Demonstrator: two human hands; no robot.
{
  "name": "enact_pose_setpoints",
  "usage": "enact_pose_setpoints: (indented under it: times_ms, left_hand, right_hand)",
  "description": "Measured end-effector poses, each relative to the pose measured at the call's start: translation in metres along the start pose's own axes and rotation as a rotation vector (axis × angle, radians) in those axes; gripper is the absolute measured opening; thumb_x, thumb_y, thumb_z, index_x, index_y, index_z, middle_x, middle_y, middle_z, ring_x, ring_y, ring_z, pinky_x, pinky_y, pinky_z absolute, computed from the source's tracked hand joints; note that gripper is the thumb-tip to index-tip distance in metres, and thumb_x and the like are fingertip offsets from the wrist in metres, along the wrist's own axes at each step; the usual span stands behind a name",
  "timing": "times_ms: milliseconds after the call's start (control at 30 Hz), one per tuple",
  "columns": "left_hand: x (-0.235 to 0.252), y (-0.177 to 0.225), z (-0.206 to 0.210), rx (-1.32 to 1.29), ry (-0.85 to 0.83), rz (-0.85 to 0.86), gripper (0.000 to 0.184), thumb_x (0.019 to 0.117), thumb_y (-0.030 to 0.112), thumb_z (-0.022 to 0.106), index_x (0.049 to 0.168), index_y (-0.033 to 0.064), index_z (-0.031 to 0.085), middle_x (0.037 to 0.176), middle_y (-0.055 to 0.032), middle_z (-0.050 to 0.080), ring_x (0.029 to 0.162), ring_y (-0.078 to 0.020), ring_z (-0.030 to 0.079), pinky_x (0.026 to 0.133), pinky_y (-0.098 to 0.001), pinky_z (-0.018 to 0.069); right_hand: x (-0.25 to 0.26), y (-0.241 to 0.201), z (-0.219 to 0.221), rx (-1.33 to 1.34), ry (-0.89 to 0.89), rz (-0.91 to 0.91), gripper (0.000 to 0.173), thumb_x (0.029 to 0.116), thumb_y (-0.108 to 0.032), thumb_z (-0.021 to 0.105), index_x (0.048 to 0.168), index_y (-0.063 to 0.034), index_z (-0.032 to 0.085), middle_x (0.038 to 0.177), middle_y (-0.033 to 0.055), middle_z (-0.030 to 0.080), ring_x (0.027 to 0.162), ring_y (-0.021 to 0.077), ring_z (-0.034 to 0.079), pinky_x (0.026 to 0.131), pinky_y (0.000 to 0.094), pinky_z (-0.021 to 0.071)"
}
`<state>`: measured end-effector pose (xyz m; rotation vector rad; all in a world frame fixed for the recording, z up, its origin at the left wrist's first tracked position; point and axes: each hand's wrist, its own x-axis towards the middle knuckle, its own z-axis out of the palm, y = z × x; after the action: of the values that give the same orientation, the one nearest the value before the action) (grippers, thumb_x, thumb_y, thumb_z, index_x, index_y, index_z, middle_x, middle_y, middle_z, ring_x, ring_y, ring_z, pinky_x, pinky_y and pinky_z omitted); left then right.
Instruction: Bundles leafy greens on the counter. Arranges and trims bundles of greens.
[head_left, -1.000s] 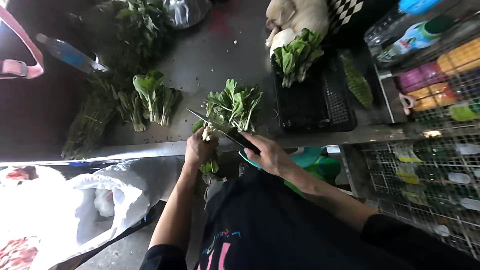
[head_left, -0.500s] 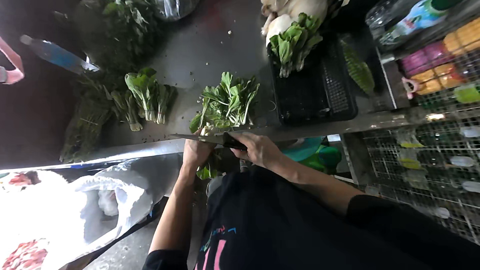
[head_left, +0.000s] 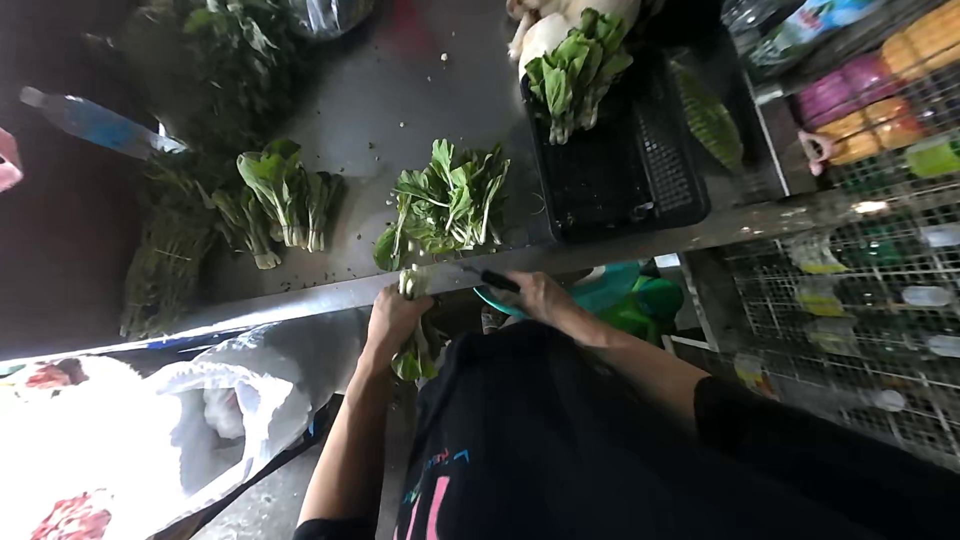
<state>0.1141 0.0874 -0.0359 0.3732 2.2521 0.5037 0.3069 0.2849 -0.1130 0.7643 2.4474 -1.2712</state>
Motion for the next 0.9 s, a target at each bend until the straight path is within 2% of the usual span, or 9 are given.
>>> enact_pose_setpoints:
  times_ms: [133, 267, 367, 433, 500, 600, 667, 767, 900]
  left_hand:
    - [-0.001, -0.006, -0.015, 0.046, 0.04, 0.015, 0.03, 0.0886, 0.032, 0.077, 0.103, 0.0058, 0.07, 0.093, -0.0142, 0.069, 0.089, -0.0297, 0.067, 0.081, -0.0568, 0.0527]
    - [0.002, 0.009, -0.014, 0.174, 0.114, 0.072, 0.032, 0.0895, 0.029, 0.076, 0.115, 0.0094, 0.071, 0.099, -0.0164, 0.071, 0.095, -0.0342, 0.069, 0.084, -0.0606, 0.0531]
    - [-0.004, 0.023, -0.012, 0.231, 0.166, 0.103, 0.029, 0.0892, 0.027, 0.077, 0.109, 0.0078, 0.07, 0.095, -0.0173, 0.071, 0.093, -0.0356, 0.069, 0.083, -0.0611, 0.0533]
    - [-0.01, 0.024, -0.015, 0.23, 0.194, 0.122, 0.026, 0.0881, 0.026, 0.076, 0.108, 0.0095, 0.071, 0.091, -0.0159, 0.071, 0.089, -0.0347, 0.069, 0.078, -0.0603, 0.0535]
    - [-0.014, 0.019, -0.02, 0.19, 0.207, 0.11, 0.026, 0.0884, 0.026, 0.074, 0.11, 0.0107, 0.071, 0.091, -0.0138, 0.07, 0.088, -0.0318, 0.069, 0.078, -0.0577, 0.0536]
    - [-0.019, 0.005, -0.023, 0.151, 0.225, 0.086, 0.026, 0.0885, 0.026, 0.075, 0.108, 0.0092, 0.072, 0.091, -0.0136, 0.071, 0.088, -0.0313, 0.069, 0.079, -0.0574, 0.0532]
    - [-0.018, 0.001, -0.02, 0.138, 0.237, 0.079, 0.026, 0.088, 0.027, 0.076, 0.106, 0.0092, 0.072, 0.089, -0.0133, 0.07, 0.086, -0.0305, 0.069, 0.078, -0.0568, 0.0537]
    - [-0.015, 0.01, -0.015, 0.111, 0.241, 0.081, 0.031, 0.0897, 0.033, 0.076, 0.111, 0.0101, 0.072, 0.093, -0.0122, 0.071, 0.088, -0.0275, 0.069, 0.081, -0.0541, 0.0545]
    - [-0.015, 0.022, -0.004, 0.107, 0.315, 0.262, 0.028, 0.0908, 0.03, 0.077, 0.109, 0.0087, 0.071, 0.089, -0.0105, 0.072, 0.082, -0.0246, 0.07, 0.077, -0.0506, 0.0558]
  right_hand:
    - [0.004, 0.01, -0.019, -0.001, -0.065, 0.139, 0.047, 0.1058, -0.044, 0.055, 0.138, -0.0103, 0.062, 0.113, 0.0237, 0.071, 0.108, 0.041, 0.068, 0.097, 0.0609, 0.0504]
    - [-0.006, -0.041, -0.017, 0.102, 0.043, -0.138, 0.042, 0.1017, -0.039, 0.063, 0.134, -0.0116, 0.067, 0.106, 0.016, 0.074, 0.098, 0.0317, 0.072, 0.09, 0.0547, 0.056]
    - [-0.007, -0.059, -0.008, 0.085, 0.147, -0.352, 0.043, 0.1015, -0.038, 0.063, 0.137, -0.0135, 0.065, 0.109, 0.0128, 0.074, 0.096, 0.0277, 0.073, 0.087, 0.0501, 0.059]
    - [-0.004, -0.039, -0.005, 0.042, 0.146, -0.274, 0.042, 0.1011, -0.035, 0.064, 0.138, -0.0139, 0.065, 0.111, 0.0148, 0.074, 0.1, 0.0311, 0.073, 0.09, 0.0532, 0.0578]
    - [-0.002, -0.011, -0.013, -0.048, 0.06, -0.067, 0.043, 0.1034, -0.04, 0.059, 0.14, -0.018, 0.063, 0.112, 0.0166, 0.073, 0.104, 0.0357, 0.071, 0.092, 0.0586, 0.0546]
    - [-0.003, 0.0, -0.024, -0.089, 0.028, 0.064, 0.044, 0.1048, -0.04, 0.058, 0.138, -0.0116, 0.063, 0.111, 0.0226, 0.072, 0.105, 0.0419, 0.07, 0.093, 0.0629, 0.0522]
    - [0.003, -0.011, -0.018, -0.09, 0.067, 0.05, 0.045, 0.1038, -0.037, 0.06, 0.139, -0.0094, 0.061, 0.116, 0.0217, 0.071, 0.108, 0.0404, 0.069, 0.094, 0.061, 0.0525]
    - [0.033, -0.032, 0.008, -0.051, 0.128, -0.056, 0.056, 0.0997, -0.026, 0.066, 0.151, -0.0092, 0.049, 0.136, 0.0217, 0.061, 0.12, 0.0391, 0.063, 0.101, 0.0571, 0.0518]
    - [0.055, -0.063, 0.02, 0.054, 0.094, -0.077, 0.051, 0.1007, -0.022, 0.063, 0.147, -0.0064, 0.051, 0.133, 0.021, 0.062, 0.117, 0.0362, 0.065, 0.099, 0.0543, 0.0534]
